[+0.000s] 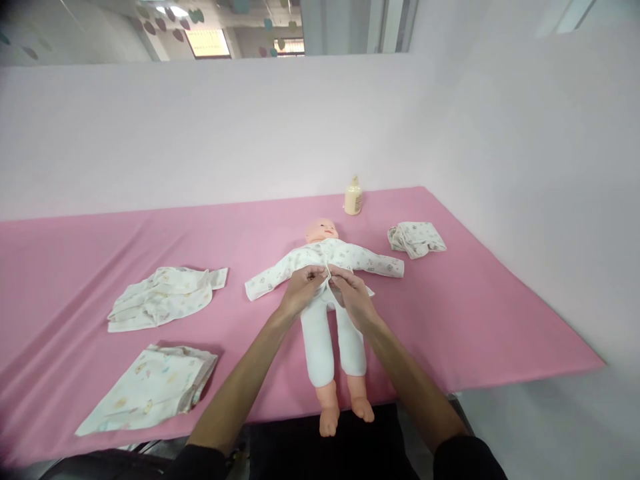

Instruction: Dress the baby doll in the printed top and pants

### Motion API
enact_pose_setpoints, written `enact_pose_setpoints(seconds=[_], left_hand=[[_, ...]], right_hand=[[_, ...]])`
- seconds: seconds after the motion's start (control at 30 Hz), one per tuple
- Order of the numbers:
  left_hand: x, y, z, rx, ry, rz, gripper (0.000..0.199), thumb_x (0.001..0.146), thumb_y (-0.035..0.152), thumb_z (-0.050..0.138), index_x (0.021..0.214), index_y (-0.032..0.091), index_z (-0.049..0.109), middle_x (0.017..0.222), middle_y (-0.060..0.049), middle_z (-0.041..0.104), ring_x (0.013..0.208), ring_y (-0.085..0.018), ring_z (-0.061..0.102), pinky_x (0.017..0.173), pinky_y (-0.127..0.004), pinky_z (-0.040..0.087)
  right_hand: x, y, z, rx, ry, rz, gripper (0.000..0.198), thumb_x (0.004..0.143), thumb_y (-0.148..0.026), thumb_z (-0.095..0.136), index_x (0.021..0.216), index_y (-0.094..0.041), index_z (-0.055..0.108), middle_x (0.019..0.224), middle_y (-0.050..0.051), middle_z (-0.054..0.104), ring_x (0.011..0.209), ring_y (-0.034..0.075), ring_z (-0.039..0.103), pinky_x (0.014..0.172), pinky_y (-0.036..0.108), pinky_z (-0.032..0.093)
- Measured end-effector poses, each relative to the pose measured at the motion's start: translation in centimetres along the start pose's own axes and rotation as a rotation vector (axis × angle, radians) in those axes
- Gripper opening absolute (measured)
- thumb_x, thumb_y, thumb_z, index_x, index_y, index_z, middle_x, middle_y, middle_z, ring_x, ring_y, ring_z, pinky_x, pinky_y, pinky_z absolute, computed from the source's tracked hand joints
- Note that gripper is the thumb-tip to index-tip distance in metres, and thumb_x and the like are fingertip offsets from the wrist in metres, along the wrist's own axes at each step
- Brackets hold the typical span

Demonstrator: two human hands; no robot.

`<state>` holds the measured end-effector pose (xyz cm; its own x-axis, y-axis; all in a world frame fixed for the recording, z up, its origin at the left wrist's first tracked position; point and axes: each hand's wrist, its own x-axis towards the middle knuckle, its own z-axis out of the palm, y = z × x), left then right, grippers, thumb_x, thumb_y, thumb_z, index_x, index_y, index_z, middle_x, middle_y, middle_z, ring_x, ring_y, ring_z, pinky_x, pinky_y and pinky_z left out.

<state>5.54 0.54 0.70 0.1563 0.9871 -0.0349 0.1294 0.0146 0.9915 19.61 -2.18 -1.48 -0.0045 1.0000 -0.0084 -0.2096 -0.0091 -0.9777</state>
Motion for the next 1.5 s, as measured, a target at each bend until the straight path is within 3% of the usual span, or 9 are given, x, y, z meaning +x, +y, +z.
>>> enact_pose_setpoints(seconds=[0.2, 0.33, 0.4, 0.53, 0.87, 1.07, 1.23, 1.4, 1.5], left_hand=[[-1.2, 0.3, 0.1, 0.533, 0.018, 0.143, 0.021, 0.088, 0.024, 0.052, 0.101, 0.015, 0.066, 0.106, -0.011, 0.065, 0.096, -0.022, 0.060, 0.083, -0.035, 0.046], [-2.3, 0.5, 0.8, 0.734, 0.000, 0.194, 0.027, 0.089, 0.024, 0.051, 0.111, 0.016, 0.063, 0.116, -0.014, 0.057, 0.110, -0.028, 0.054, 0.088, -0.037, 0.044], [-2.5, 0.5, 1.0, 0.792, -0.012, 0.204, 0.027, 0.089, 0.025, 0.052, 0.113, 0.017, 0.062, 0.115, -0.013, 0.056, 0.108, -0.028, 0.054, 0.085, -0.037, 0.044], [-2.2, 0.3, 1.0, 0.858, 0.011, 0.227, 0.026, 0.093, 0.024, 0.047, 0.113, 0.018, 0.062, 0.111, -0.012, 0.058, 0.101, -0.026, 0.056, 0.082, -0.036, 0.044], [-1.5, -0.9, 1.0, 0.878, 0.099, 0.399, 0.027, 0.100, 0.025, 0.038, 0.104, 0.017, 0.064, 0.100, -0.011, 0.064, 0.095, -0.024, 0.057, 0.081, -0.034, 0.043], [-1.2, -0.8, 1.1, 0.902, 0.049, 0.449, 0.027, 0.101, 0.027, 0.038, 0.099, 0.019, 0.063, 0.094, -0.008, 0.064, 0.089, -0.022, 0.057, 0.080, -0.033, 0.042], [-1.1, -1.1, 1.1, 0.868, 0.063, 0.422, 0.021, 0.098, 0.024, 0.044, 0.106, 0.018, 0.062, 0.099, -0.009, 0.065, 0.093, -0.024, 0.057, 0.081, -0.035, 0.042], [-1.1, -1.3, 1.5, 0.979, 0.126, 0.439, 0.015, 0.091, 0.016, 0.049, 0.100, 0.018, 0.060, 0.099, -0.009, 0.063, 0.095, -0.024, 0.056, 0.084, -0.037, 0.041], [-1.1, -1.2, 1.5, 0.976, 0.098, 0.429, 0.014, 0.090, 0.017, 0.050, 0.101, 0.018, 0.059, 0.100, -0.008, 0.062, 0.095, -0.023, 0.056, 0.085, -0.036, 0.041]], right_hand=[[0.1, -0.1, -0.4, -0.355, 0.125, -0.033, 0.049, 0.077, -0.034, 0.068, 0.123, -0.017, 0.064, 0.109, 0.008, 0.068, 0.094, 0.021, 0.064, 0.083, 0.034, 0.050], [0.5, -1.2, -0.3, -0.562, 0.053, -0.108, 0.021, 0.081, -0.032, 0.058, 0.092, -0.019, 0.070, 0.089, 0.004, 0.069, 0.081, 0.020, 0.063, 0.072, 0.031, 0.048], [0.9, -1.8, -0.1, -0.667, 0.022, -0.124, 0.020, 0.084, -0.034, 0.055, 0.076, -0.019, 0.066, 0.075, 0.002, 0.066, 0.071, 0.018, 0.059, 0.064, 0.029, 0.044], [2.0, -2.6, -0.1, -0.781, 0.038, -0.106, 0.015, 0.081, -0.032, 0.059, 0.076, -0.019, 0.064, 0.072, 0.002, 0.066, 0.067, 0.017, 0.056, 0.061, 0.028, 0.041], [3.3, -2.3, -1.1, -0.394, -0.042, 0.080, 0.018, 0.075, -0.036, 0.067, 0.074, -0.020, 0.059, 0.054, -0.005, 0.048, 0.045, 0.009, 0.038, 0.040, 0.024, 0.029], [3.1, -2.5, -2.0, -0.165, -0.069, 0.076, 0.029, 0.074, -0.044, 0.075, 0.073, -0.018, 0.063, 0.067, 0.000, 0.057, 0.058, 0.011, 0.051, 0.047, 0.022, 0.037], [3.1, -2.2, -2.6, -0.139, -0.076, 0.099, 0.033, 0.073, -0.048, 0.076, 0.075, -0.017, 0.064, 0.070, 0.002, 0.059, 0.060, 0.011, 0.050, 0.045, 0.022, 0.034], [3.3, -1.7, -3.1, -0.186, -0.049, 0.101, 0.033, 0.077, -0.049, 0.073, 0.078, -0.017, 0.063, 0.075, 0.003, 0.064, 0.064, 0.013, 0.054, 0.051, 0.024, 0.039], [3.3, -1.9, -3.1, -0.199, -0.043, 0.100, 0.034, 0.080, -0.051, 0.070, 0.082, -0.018, 0.061, 0.075, 0.003, 0.064, 0.067, 0.014, 0.057, 0.055, 0.025, 0.042]])
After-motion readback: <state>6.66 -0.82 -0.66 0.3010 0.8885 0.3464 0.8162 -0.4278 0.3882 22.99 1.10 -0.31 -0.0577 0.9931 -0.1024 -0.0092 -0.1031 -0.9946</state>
